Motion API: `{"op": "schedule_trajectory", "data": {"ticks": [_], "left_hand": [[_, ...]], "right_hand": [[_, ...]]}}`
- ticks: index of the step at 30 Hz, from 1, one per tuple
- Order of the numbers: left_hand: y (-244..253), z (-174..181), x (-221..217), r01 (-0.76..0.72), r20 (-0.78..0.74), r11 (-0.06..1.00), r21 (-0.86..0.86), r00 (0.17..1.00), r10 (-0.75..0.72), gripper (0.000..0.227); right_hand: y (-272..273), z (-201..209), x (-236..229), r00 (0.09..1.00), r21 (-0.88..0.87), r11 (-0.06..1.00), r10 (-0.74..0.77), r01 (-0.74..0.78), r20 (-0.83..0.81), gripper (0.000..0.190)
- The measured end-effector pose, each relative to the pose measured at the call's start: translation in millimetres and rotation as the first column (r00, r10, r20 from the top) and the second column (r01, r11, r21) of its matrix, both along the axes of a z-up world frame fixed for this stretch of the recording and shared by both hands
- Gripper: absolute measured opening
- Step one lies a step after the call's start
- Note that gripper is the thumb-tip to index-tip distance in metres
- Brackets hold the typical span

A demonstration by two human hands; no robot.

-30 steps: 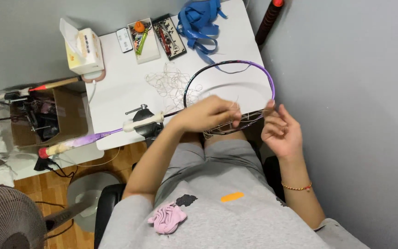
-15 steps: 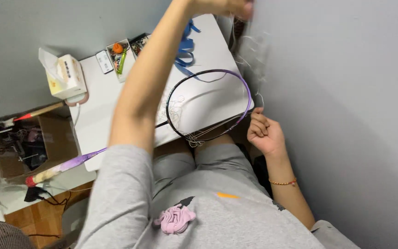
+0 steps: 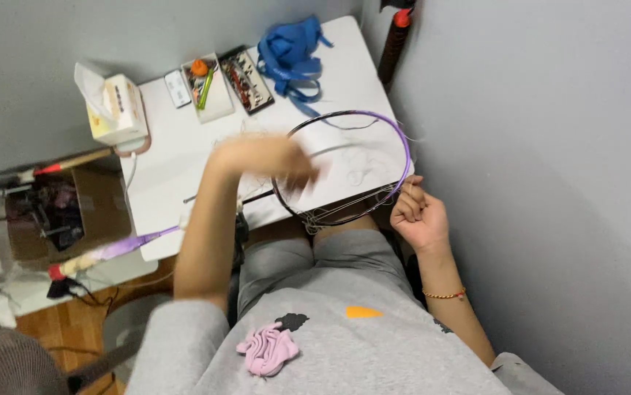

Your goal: Manually threading and pulling string through the grommets of a badminton racket clamped to a table.

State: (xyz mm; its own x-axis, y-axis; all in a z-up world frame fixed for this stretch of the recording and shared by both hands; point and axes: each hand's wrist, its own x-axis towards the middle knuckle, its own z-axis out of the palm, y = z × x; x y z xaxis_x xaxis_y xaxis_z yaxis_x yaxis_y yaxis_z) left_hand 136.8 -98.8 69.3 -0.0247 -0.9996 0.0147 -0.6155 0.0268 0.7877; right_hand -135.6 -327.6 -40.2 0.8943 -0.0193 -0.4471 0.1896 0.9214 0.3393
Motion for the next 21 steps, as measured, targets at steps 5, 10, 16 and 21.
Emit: {"op": "schedule_trajectory", "data": {"ticks": [5, 10, 16, 21], "left_hand": [[90, -18, -125, -0.502, 0.077, 0.441, 0.744, 0.721, 0.689, 0.061], [77, -111, -190, -0.634, -0.638, 0.568, 0.525, 0.148, 0.756, 0.05], [99, -218, -202, -0.55, -0.835, 0.633, 0.545, -0.421, 0.354, 0.03], [129, -108, -181, -0.595, -0.709, 0.474, 0.648, -0.244, 0.662, 0.016]], "right_hand": [[-1, 1, -3, 0.998, -0.173, 0.983, 0.058, -0.063, -0.036, 0.016], [-3, 1, 5, 0.997, -0.168, 0.983, 0.071, -0.072, -0.011, 0.014], [-1, 0, 1, 0.997, -0.216, 0.974, 0.057, -0.067, -0.056, 0.017], [-6, -7, 2, 0.995, -0.202, 0.976, 0.063, -0.078, -0.082, 0.019]]}}
